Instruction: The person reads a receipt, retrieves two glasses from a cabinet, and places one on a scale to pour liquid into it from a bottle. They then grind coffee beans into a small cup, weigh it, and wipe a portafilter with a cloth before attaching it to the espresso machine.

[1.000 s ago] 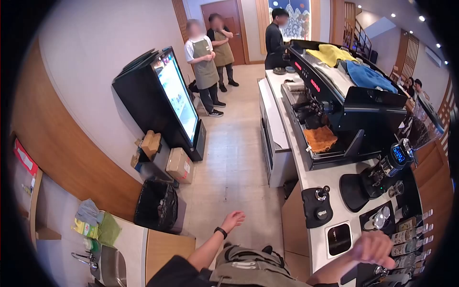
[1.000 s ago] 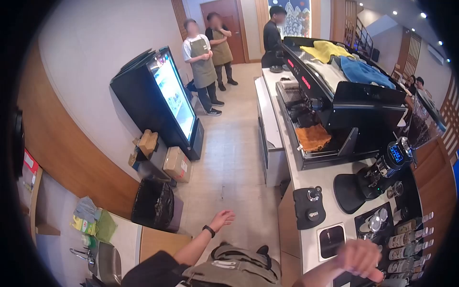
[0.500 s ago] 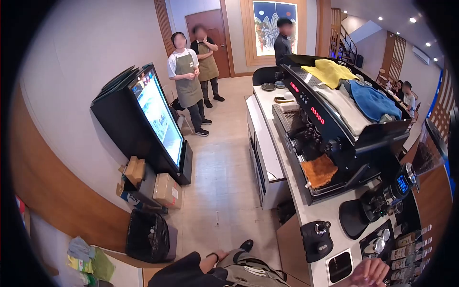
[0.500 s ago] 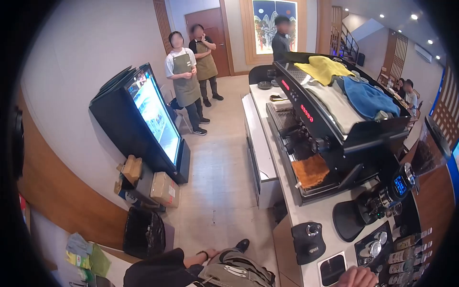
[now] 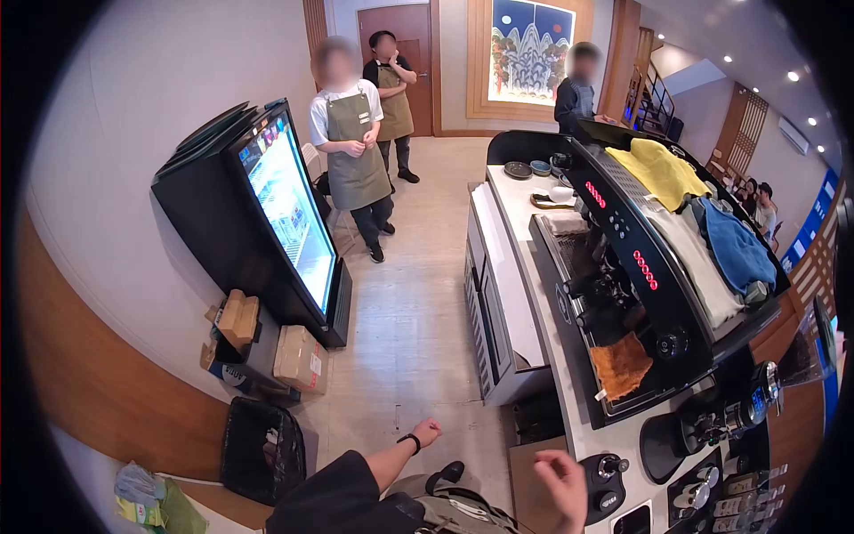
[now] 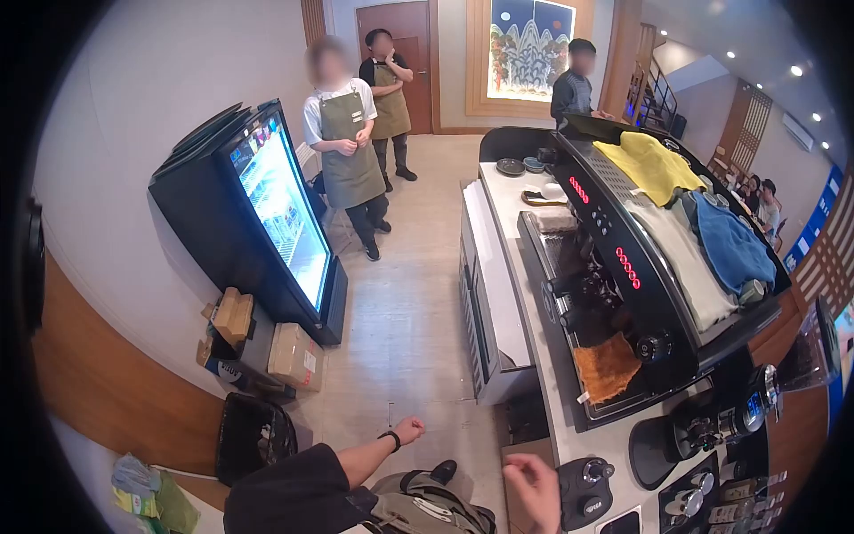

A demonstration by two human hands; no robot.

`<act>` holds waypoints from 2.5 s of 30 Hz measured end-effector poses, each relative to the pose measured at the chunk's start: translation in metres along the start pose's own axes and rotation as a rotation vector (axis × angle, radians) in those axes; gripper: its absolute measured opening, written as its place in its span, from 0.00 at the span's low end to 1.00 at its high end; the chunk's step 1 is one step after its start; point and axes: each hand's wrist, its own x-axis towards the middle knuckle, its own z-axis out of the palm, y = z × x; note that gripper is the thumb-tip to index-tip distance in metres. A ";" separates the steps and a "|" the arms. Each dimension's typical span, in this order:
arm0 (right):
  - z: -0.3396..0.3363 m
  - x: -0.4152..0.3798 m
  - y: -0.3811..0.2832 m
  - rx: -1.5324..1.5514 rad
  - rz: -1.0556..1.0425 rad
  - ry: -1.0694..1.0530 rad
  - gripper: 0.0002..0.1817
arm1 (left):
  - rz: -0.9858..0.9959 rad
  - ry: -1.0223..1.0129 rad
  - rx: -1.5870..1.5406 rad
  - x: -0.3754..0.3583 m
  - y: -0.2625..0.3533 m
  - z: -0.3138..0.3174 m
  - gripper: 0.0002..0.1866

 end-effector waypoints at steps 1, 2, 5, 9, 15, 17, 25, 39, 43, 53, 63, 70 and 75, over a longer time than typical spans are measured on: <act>0.010 0.002 -0.003 -0.059 0.044 -0.080 0.11 | -0.165 -0.035 -0.186 -0.004 0.007 0.007 0.14; 0.015 0.007 0.007 -0.062 0.071 -0.139 0.13 | -0.328 -0.070 -0.373 -0.014 0.024 0.012 0.15; 0.028 0.027 0.044 0.149 0.122 -0.294 0.18 | -0.207 -0.316 -0.615 -0.069 0.117 0.012 0.20; 0.039 0.061 0.027 0.366 0.030 -0.399 0.27 | 0.034 -0.896 -0.755 -0.107 0.237 0.010 0.32; 0.027 0.110 -0.076 0.840 -0.271 -0.556 0.52 | 0.162 -1.342 -0.915 -0.122 0.356 0.016 0.45; 0.013 0.118 -0.102 0.964 -0.371 -0.533 0.55 | 0.221 -1.528 -0.940 -0.122 0.388 0.013 0.46; 0.011 0.077 0.000 0.574 0.068 -0.876 0.59 | 0.494 -1.676 -0.589 -0.151 0.449 0.031 0.49; 0.007 -0.135 0.109 0.512 0.096 -0.087 0.27 | 0.061 -1.702 0.335 -0.191 0.333 0.216 0.31; -0.012 -0.186 0.127 0.592 0.029 0.159 0.24 | 0.234 -1.738 0.615 -0.229 0.337 0.288 0.23; -0.050 -0.347 0.213 0.518 0.214 1.093 0.12 | 0.267 -1.802 0.773 -0.333 0.251 0.410 0.12; -0.108 -0.508 0.199 0.462 0.260 1.515 0.13 | 0.222 -1.851 0.917 -0.389 0.222 0.449 0.15; -0.195 -0.561 0.237 -0.177 0.610 1.851 0.23 | 0.526 -1.940 0.973 -0.400 0.224 0.460 0.21; -0.248 -0.561 0.257 -0.225 0.873 1.799 0.49 | 0.500 -1.945 0.913 -0.387 0.227 0.457 0.22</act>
